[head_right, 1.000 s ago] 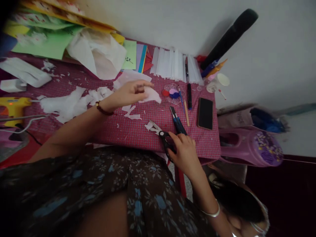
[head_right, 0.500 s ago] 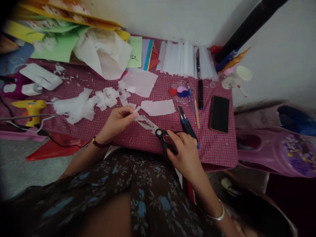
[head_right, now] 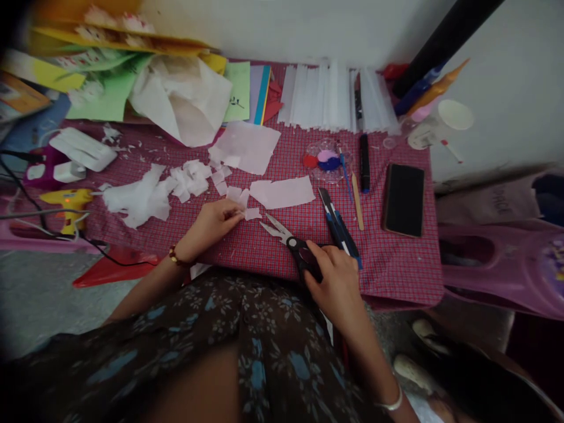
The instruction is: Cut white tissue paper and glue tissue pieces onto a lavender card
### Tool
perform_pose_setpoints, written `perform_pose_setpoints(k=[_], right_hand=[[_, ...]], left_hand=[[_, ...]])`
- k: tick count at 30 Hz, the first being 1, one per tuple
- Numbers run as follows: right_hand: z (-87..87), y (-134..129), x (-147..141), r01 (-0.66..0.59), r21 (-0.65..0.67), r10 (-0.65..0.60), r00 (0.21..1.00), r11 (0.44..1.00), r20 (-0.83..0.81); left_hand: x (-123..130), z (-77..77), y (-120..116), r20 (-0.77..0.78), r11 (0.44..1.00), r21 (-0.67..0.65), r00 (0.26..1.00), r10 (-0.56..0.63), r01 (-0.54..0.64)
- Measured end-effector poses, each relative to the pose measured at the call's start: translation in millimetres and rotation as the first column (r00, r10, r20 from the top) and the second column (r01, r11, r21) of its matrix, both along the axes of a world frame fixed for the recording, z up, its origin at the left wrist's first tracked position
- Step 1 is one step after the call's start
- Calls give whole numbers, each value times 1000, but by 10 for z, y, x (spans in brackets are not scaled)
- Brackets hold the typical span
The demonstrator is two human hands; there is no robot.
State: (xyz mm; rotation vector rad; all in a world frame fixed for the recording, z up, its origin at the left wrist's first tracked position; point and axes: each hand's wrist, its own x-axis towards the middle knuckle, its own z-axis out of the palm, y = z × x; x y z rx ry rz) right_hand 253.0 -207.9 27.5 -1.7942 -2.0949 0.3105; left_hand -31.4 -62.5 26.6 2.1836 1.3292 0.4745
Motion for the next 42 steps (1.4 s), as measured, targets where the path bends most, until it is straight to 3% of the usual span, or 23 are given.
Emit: perform_pose_setpoints(k=[6, 9, 11, 13, 17, 20, 22, 25, 27, 28, 29, 31, 33, 38, 42], right_hand=[[8, 12, -4, -7, 1, 7, 1000, 1000, -13], [24, -5, 20, 1, 7, -1, 999, 1000, -33], [40, -23, 36, 9, 2, -9, 999, 1000, -42], [55, -37, 44, 7, -7, -8, 999, 1000, -39], [81, -49, 35, -16, -49, 18, 999, 999, 29], [106, -63, 30, -27, -77, 33, 997, 997, 76], [132, -78, 47, -24, -79, 29, 998, 997, 64], [176, -99, 119, 20, -64, -20, 1000, 998, -9], [193, -104, 199, 102, -41, -103, 994, 994, -33], [192, -104, 247, 153, -21, -154, 987, 988, -35], [185, -103, 297, 209, 3, -209, 977, 978, -36], [155, -106, 400, 309, 56, -307, 951, 950, -40], [115, -120, 489, 371, 96, -367, 929, 924, -53], [86, -199, 537, 370, 128, -356, 927, 920, -118], [143, -223, 363, 263, 70, -252, 957, 962, -144]], left_hand=[[74, -58, -2, -37, 997, 75, 999, 33, -30], [9, 5, 33, 224, 993, 59, 971, 83, -99], [-71, 104, 58, 468, 989, -52, 872, 145, -137], [-144, 223, 67, 606, 965, -227, 757, 245, -130], [-186, 366, 62, 639, 867, -490, 639, 429, -91], [-142, 338, 99, 660, 849, -520, 586, 470, -96], [-93, 300, 131, 663, 869, -482, 599, 448, -116], [23, 280, 136, 533, 942, -311, 797, 284, -127], [141, 291, 106, 300, 992, -120, 951, 76, -42], [212, 298, 89, 140, 999, -37, 990, -26, 31], [289, 304, 76, -24, 994, 25, 994, -107, 108], [449, 304, 70, -290, 968, 84, 935, -204, 238], [595, 284, 95, -414, 943, 109, 877, -243, 313], [803, 228, 252, -464, 940, 126, 856, -227, 318], [778, 310, 507, -443, 950, 167, 881, -166, 263]])
